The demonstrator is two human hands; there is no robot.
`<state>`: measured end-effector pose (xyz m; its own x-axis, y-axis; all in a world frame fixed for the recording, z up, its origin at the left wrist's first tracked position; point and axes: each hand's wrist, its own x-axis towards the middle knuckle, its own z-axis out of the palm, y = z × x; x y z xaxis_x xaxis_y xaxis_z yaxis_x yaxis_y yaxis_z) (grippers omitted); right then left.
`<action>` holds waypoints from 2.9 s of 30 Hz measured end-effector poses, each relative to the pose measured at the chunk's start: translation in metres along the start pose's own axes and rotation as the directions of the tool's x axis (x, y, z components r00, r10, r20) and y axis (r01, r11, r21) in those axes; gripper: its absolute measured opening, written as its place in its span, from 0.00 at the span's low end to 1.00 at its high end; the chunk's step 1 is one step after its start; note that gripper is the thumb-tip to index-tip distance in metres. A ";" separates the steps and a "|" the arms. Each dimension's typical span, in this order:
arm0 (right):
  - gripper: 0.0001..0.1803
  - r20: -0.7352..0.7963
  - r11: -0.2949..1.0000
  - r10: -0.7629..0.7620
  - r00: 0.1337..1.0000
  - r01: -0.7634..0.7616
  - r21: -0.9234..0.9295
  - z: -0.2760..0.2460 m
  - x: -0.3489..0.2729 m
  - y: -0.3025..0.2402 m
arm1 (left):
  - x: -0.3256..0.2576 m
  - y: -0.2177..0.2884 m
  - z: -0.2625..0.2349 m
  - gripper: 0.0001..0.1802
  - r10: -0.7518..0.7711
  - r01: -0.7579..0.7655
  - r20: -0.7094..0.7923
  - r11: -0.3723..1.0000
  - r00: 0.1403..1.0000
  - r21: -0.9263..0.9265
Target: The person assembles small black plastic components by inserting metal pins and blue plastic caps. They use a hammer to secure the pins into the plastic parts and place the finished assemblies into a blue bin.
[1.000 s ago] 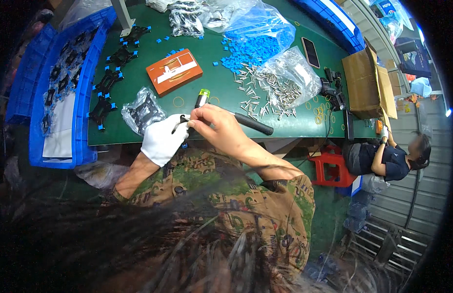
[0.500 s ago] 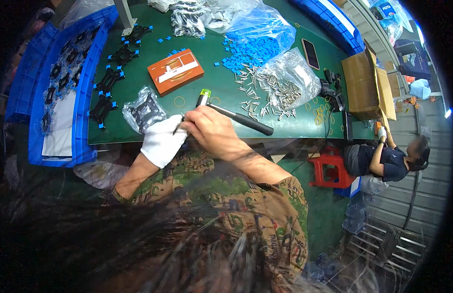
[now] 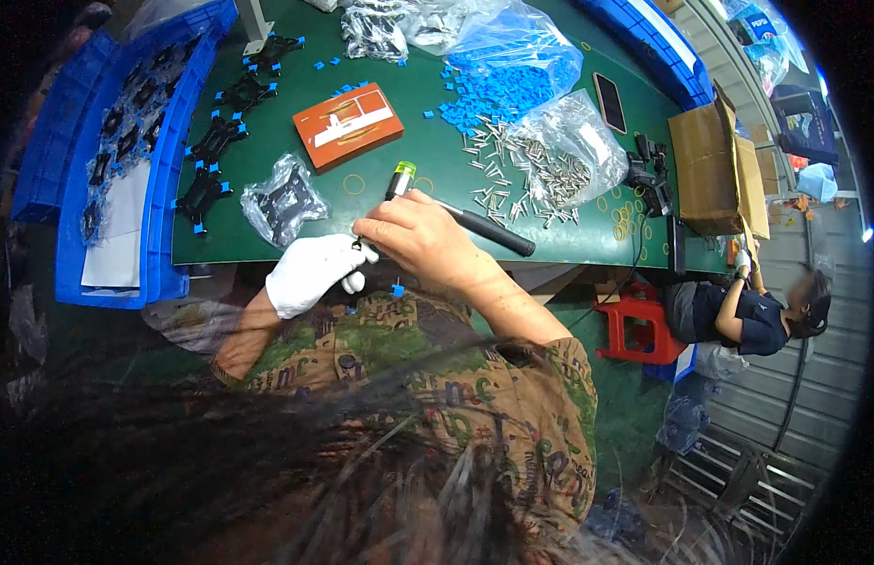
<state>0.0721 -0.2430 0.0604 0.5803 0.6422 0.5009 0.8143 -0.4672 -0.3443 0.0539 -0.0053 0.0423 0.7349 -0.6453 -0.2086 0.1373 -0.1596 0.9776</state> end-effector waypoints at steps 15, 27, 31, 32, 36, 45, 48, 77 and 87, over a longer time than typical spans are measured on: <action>0.18 0.002 0.996 -0.042 0.999 0.042 -0.079 0.021 -0.022 -0.001 | -0.001 -0.006 -0.001 0.15 0.000 -0.008 0.030 0.968 1.000 0.251; 0.19 -0.062 0.993 -0.015 0.998 0.007 -0.121 0.040 -0.038 -0.007 | -0.007 -0.012 0.012 0.13 0.104 -0.116 0.052 0.910 0.993 0.397; 0.19 -0.076 0.979 -0.023 0.997 0.007 -0.204 0.016 -0.029 0.012 | -0.003 -0.027 0.011 0.11 0.294 -0.257 -0.030 0.877 0.955 0.407; 0.14 -0.056 0.966 0.012 0.998 -0.026 -0.257 0.000 -0.020 0.023 | -0.002 -0.028 0.010 0.10 0.206 -0.173 -0.082 0.937 0.975 0.302; 0.10 -0.097 0.858 0.340 0.935 -0.351 -0.375 -0.034 0.000 0.089 | 0.014 -0.041 0.010 0.10 0.365 -0.303 -0.058 0.843 0.929 0.445; 0.12 0.110 0.760 0.408 0.906 -0.271 -0.590 -0.019 0.021 0.156 | 0.019 -0.039 0.004 0.10 0.555 -0.411 0.004 0.610 0.832 0.677; 0.12 0.223 0.830 0.317 0.922 -0.156 -0.535 -0.020 0.018 0.160 | 0.018 -0.038 0.005 0.09 0.525 -0.400 -0.024 0.677 0.851 0.618; 0.12 0.326 0.904 0.406 0.853 -0.323 -0.280 -0.027 0.009 0.132 | 0.003 -0.022 0.015 0.13 0.207 -0.163 -0.099 0.928 0.973 0.335; 0.20 0.182 0.711 0.677 0.713 -0.569 -0.414 -0.037 0.005 0.111 | 0.001 -0.022 0.018 0.14 0.186 -0.150 -0.087 0.938 0.979 0.313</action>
<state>0.1653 -0.3142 0.0544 0.9675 0.2522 -0.0201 0.2432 -0.9489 -0.2010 0.0393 -0.0157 0.0199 0.8028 -0.5959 -0.0199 -0.1895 -0.2866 0.9391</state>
